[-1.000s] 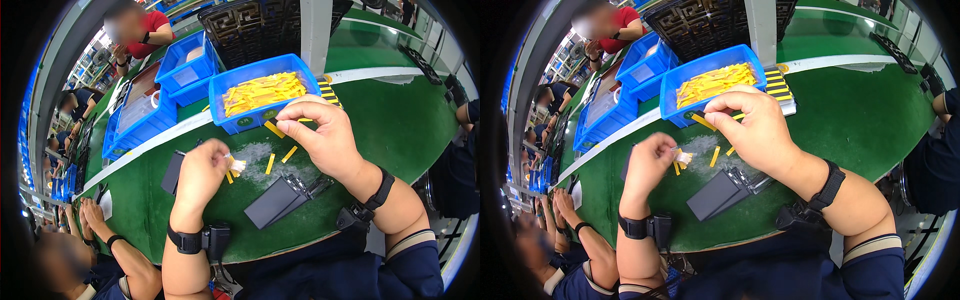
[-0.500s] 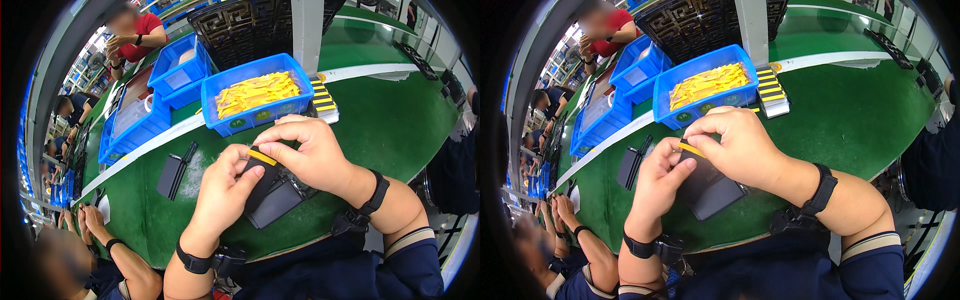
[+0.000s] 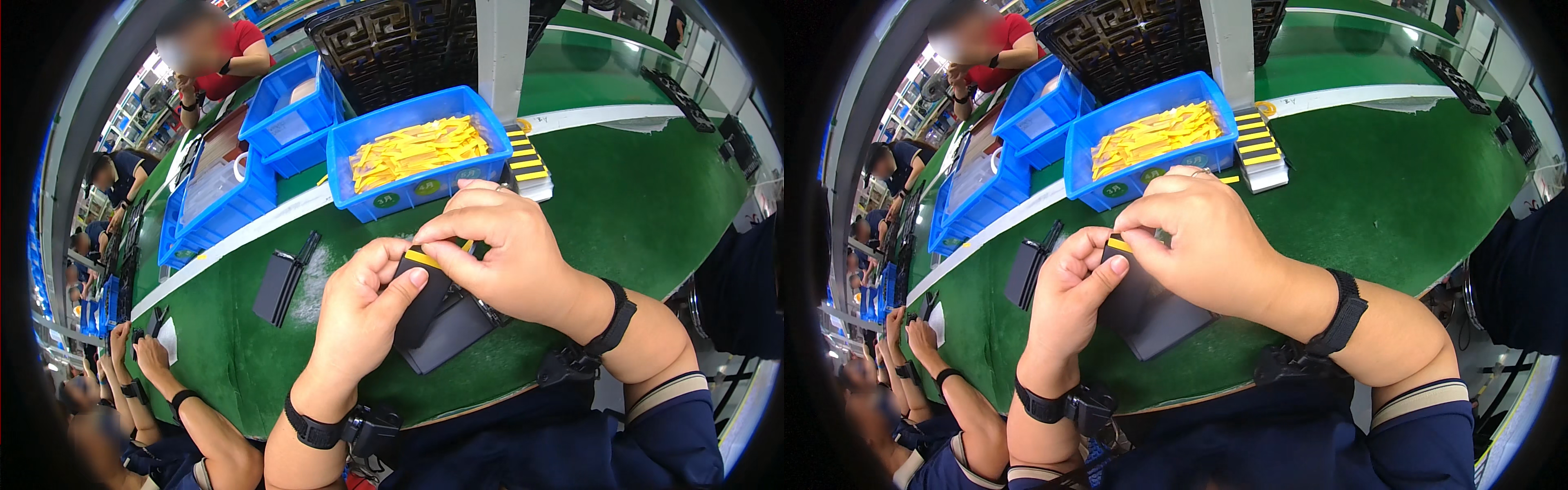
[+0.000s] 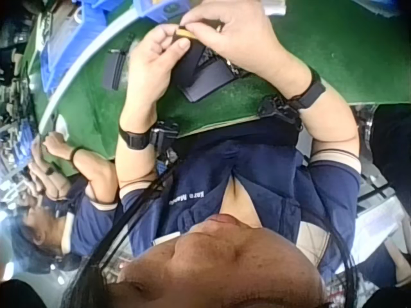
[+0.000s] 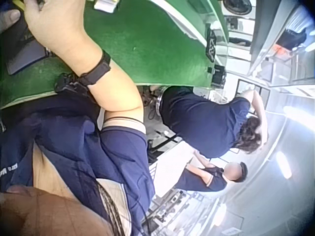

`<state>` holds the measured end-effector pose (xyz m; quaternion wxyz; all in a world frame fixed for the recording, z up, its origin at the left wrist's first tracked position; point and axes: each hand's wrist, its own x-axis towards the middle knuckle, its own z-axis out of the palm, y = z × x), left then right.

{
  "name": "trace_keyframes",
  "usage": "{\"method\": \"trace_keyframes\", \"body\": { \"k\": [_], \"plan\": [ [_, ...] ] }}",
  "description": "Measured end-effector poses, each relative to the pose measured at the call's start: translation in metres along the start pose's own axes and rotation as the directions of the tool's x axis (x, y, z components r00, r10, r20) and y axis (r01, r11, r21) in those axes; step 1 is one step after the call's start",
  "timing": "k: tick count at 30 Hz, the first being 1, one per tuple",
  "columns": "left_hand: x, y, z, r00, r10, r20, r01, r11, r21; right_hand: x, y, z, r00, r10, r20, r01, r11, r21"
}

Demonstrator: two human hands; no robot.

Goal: Sticking black and yellow striped adhesive labels onto small black rectangular electronic modules.

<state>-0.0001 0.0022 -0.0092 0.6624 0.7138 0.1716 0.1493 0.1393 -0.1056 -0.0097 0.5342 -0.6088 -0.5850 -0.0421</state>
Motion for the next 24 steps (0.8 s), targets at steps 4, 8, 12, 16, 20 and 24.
{"method": "trace_keyframes", "body": {
  "k": [4, 8, 12, 16, 20, 24],
  "plan": [
    [0.001, -0.004, 0.003, 0.999, 0.052, -0.003, -0.052, 0.998, 0.023, -0.001, -0.003, 0.0, 0.999, -0.047, 0.005, 0.047, 0.991, -0.129],
    [-0.003, 0.001, 0.005, 0.994, 0.111, -0.023, -0.105, 0.976, 0.189, 0.001, -0.006, -0.002, 0.999, -0.042, 0.003, 0.041, 0.984, -0.171],
    [-0.003, 0.004, 0.003, 0.98, 0.142, -0.142, -0.151, 0.987, -0.052, 0.002, -0.005, -0.008, 0.997, 0.005, 0.083, 0.009, 0.985, -0.173],
    [-0.003, 0.007, 0.004, 0.984, 0.101, -0.148, -0.117, 0.987, -0.106, 0.005, -0.009, -0.01, 0.976, -0.215, 0.038, 0.215, 0.921, -0.325],
    [-0.002, 0.005, 0.001, 0.992, 0.058, -0.108, -0.066, 0.996, -0.063, 0.006, -0.008, -0.015, 0.952, -0.3, 0.061, 0.296, 0.852, -0.431],
    [-0.002, 0.004, 0.001, 0.991, 0.063, -0.117, -0.068, 0.997, -0.045, 0.007, -0.005, -0.014, 0.959, -0.265, -0.106, 0.203, 0.895, -0.397]
  ]
}}
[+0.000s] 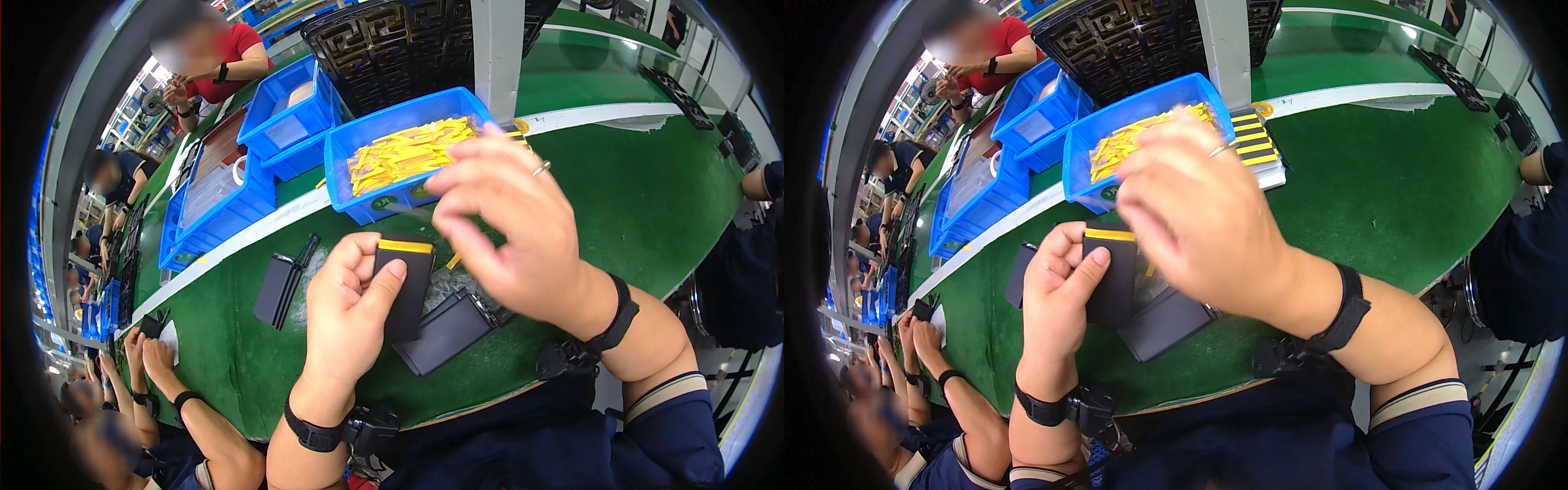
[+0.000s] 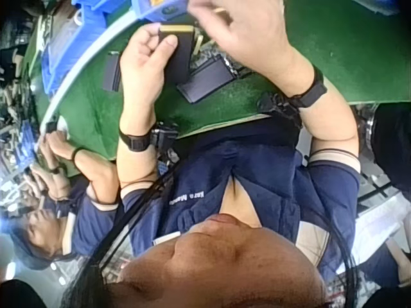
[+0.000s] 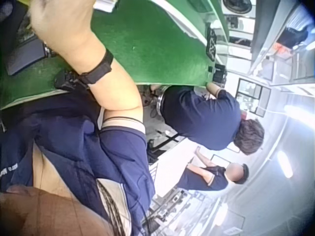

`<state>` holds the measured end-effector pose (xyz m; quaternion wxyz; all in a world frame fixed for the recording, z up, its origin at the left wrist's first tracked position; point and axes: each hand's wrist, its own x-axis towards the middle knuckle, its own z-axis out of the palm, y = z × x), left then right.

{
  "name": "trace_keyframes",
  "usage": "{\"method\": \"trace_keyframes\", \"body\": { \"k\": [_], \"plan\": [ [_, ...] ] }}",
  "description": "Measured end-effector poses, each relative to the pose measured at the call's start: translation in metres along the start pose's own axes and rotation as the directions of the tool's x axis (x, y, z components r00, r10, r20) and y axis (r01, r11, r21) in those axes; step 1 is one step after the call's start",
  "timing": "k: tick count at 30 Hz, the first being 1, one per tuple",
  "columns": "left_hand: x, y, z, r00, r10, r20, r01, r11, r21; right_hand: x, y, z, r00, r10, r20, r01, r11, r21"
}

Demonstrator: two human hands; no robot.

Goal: Sticking black and yellow striped adhesive labels onto small black rectangular electronic modules.

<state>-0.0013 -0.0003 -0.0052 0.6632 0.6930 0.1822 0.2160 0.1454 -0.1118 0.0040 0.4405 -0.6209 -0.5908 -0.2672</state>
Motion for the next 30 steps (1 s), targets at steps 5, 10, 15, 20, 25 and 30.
{"method": "trace_keyframes", "body": {
  "k": [5, 10, 15, 20, 25, 30],
  "plan": [
    [0.003, 0.002, 0.002, 0.999, 0.048, -0.014, -0.05, 0.983, -0.176, -0.009, -0.01, 0.008, 0.99, -0.105, 0.096, 0.085, 0.978, 0.19],
    [0.001, -0.004, -0.001, 0.967, 0.25, -0.053, -0.24, 0.96, 0.144, -0.004, -0.012, 0.001, 0.984, 0.04, 0.175, -0.077, 0.976, 0.206],
    [-0.003, 0.002, 0.006, 0.967, 0.255, 0.004, -0.251, 0.949, 0.191, -0.001, -0.018, 0.004, 0.994, -0.006, 0.108, -0.026, 0.955, 0.295],
    [0.002, 0.002, 0.001, 0.992, 0.123, -0.033, -0.127, 0.974, -0.19, -0.005, -0.009, 0.005, 0.979, 0.201, 0.038, -0.204, 0.949, 0.239],
    [0.0, 0.004, 0.0, 0.993, 0.118, -0.016, -0.119, 0.972, -0.201, -0.005, -0.009, 0.008, 0.978, 0.193, 0.074, -0.207, 0.915, 0.346],
    [0.001, 0.001, 0.002, 0.992, 0.123, -0.017, -0.124, 0.978, -0.165, -0.006, -0.009, 0.009, 0.921, 0.349, 0.171, -0.388, 0.838, 0.384]
  ]
}}
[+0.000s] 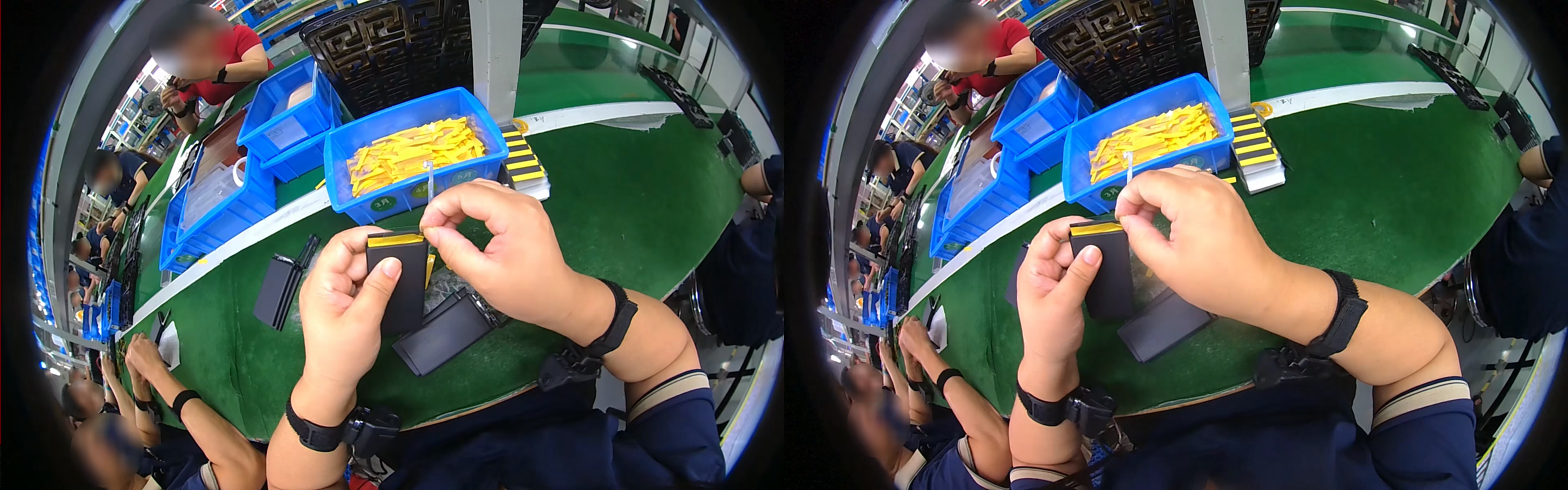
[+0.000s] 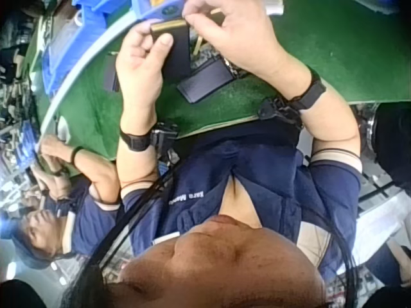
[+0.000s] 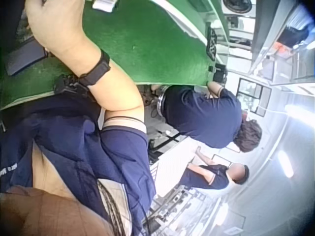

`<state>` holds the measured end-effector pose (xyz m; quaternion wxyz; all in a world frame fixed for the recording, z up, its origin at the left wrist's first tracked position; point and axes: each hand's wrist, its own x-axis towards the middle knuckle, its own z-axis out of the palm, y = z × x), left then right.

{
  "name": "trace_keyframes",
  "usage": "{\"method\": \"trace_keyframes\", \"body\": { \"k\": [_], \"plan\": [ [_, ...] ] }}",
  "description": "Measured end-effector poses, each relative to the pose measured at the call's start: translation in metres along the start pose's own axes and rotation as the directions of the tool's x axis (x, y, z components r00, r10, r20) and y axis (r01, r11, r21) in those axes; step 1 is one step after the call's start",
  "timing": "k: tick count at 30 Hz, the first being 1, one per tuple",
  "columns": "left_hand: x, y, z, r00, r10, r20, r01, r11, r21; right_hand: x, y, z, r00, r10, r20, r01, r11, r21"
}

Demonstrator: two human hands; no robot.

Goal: Sticking black and yellow striped adhesive labels onto small black rectangular electronic modules.

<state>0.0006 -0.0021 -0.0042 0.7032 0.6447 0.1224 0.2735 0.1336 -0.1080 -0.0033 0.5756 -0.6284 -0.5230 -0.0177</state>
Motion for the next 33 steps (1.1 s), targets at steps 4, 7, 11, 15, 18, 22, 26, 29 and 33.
{"method": "trace_keyframes", "body": {
  "k": [4, 7, 11, 15, 18, 22, 26, 29, 33],
  "plan": [
    [-0.003, -0.004, 0.007, 0.997, 0.049, -0.065, -0.039, 0.988, 0.151, 0.0, 0.004, 0.0, 0.982, -0.187, 0.015, 0.187, 0.964, -0.189],
    [-0.006, 0.001, 0.011, 0.986, 0.158, -0.056, -0.118, 0.891, 0.439, 0.0, 0.001, -0.001, 0.967, -0.248, 0.049, 0.251, 0.915, -0.316],
    [-0.005, 0.0, 0.009, 0.972, 0.23, -0.057, -0.166, 0.835, 0.525, 0.001, 0.002, 0.001, 0.955, -0.297, 0.019, 0.284, 0.89, -0.356],
    [-0.004, -0.004, 0.005, 0.986, 0.123, -0.115, -0.083, 0.95, 0.302, 0.002, 0.009, 0.002, 0.951, -0.306, -0.038, 0.281, 0.911, -0.303],
    [-0.006, -0.001, 0.01, 0.986, 0.113, -0.122, -0.076, 0.959, 0.273, 0.001, 0.008, 0.003, 0.954, -0.301, -0.018, 0.28, 0.908, -0.31],
    [-0.006, -0.004, 0.009, 0.982, 0.151, -0.114, -0.106, 0.938, 0.33, 0.001, 0.008, 0.004, 0.954, -0.298, -0.015, 0.279, 0.909, -0.311],
    [-0.009, 0.004, 0.012, 0.963, 0.257, -0.077, -0.181, 0.834, 0.521, 0.002, 0.005, 0.003, 0.948, -0.319, 0.021, 0.306, 0.888, -0.343],
    [-0.008, 0.002, 0.008, 0.939, 0.342, 0.008, -0.245, 0.655, 0.715, 0.005, 0.004, 0.0, 0.931, -0.353, 0.089, 0.36, 0.862, -0.357],
    [-0.001, -0.004, -0.001, 0.963, 0.266, -0.046, -0.168, 0.722, 0.672, 0.007, 0.0, 0.001, 0.897, -0.428, 0.112, 0.442, 0.869, -0.223]
  ]
}}
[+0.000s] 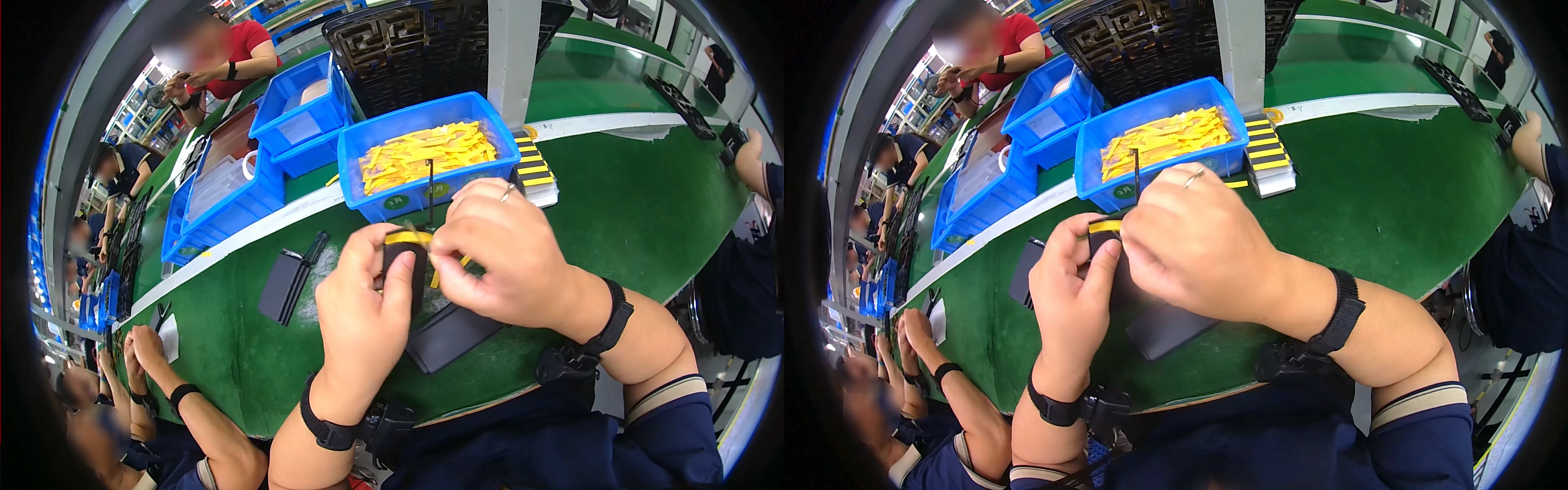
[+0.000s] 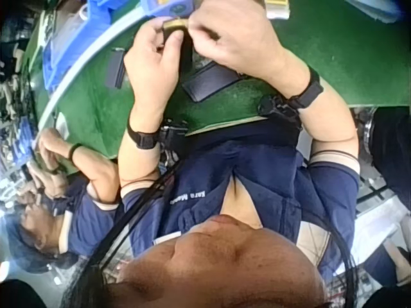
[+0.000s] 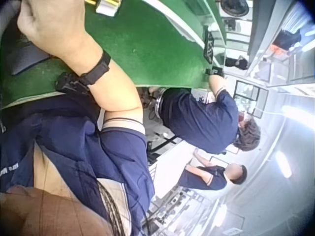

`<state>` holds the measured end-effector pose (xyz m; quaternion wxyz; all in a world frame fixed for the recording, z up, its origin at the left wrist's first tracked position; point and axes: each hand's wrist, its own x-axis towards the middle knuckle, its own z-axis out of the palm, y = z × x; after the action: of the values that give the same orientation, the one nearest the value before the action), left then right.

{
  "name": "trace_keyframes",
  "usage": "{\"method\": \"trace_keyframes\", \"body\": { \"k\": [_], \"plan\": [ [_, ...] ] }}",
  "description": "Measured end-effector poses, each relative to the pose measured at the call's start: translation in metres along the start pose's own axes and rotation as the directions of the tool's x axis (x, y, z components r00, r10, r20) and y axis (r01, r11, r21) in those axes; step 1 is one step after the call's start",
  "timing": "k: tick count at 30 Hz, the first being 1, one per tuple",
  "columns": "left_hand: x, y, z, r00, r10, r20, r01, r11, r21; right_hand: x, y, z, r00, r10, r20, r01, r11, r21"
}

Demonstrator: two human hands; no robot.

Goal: Sticking black and yellow striped adhesive labels onto small black rectangular electronic modules.

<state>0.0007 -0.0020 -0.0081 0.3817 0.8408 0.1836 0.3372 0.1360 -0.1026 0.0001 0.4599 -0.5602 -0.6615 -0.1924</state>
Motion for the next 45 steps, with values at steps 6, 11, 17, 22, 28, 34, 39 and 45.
{"method": "trace_keyframes", "body": {
  "k": [6, 11, 17, 22, 28, 34, 39, 45],
  "plan": [
    [0.006, -0.007, -0.003, 0.944, -0.305, 0.125, 0.321, 0.764, -0.56, 0.001, 0.051, -0.011, 0.95, 0.239, -0.203, -0.291, 0.912, -0.288],
    [0.003, -0.012, 0.005, 0.973, -0.23, 0.037, 0.222, 0.867, -0.446, -0.005, 0.01, 0.002, 0.94, 0.338, -0.039, -0.328, 0.931, 0.161],
    [0.0, 0.012, 0.001, 0.999, -0.038, -0.004, 0.037, 0.998, -0.058, -0.005, 0.0, 0.004, 0.953, 0.299, 0.058, -0.304, 0.943, 0.133],
    [0.006, -0.009, 0.004, 0.988, -0.152, -0.015, 0.147, 0.97, -0.195, 0.003, 0.01, -0.006, 0.961, 0.263, -0.081, -0.261, 0.965, 0.035],
    [0.004, -0.004, 0.0, 0.929, -0.307, 0.206, 0.369, 0.764, -0.528, -0.005, 0.062, -0.012, 0.983, 0.182, -0.007, -0.155, 0.816, -0.557],
    [0.003, -0.001, -0.004, 0.941, -0.224, 0.252, 0.333, 0.742, -0.582, 0.003, 0.026, -0.01, 0.944, 0.289, -0.16, -0.273, 0.955, 0.114],
    [0.003, 0.004, -0.004, 0.946, -0.218, 0.241, 0.321, 0.744, -0.586, 0.002, 0.025, -0.016, 0.872, 0.46, -0.167, -0.449, 0.888, 0.104],
    [0.004, 0.002, -0.004, 0.938, -0.22, 0.268, 0.339, 0.741, -0.58, 0.003, 0.026, -0.017, 0.864, 0.489, -0.12, -0.458, 0.863, 0.214]
  ]
}}
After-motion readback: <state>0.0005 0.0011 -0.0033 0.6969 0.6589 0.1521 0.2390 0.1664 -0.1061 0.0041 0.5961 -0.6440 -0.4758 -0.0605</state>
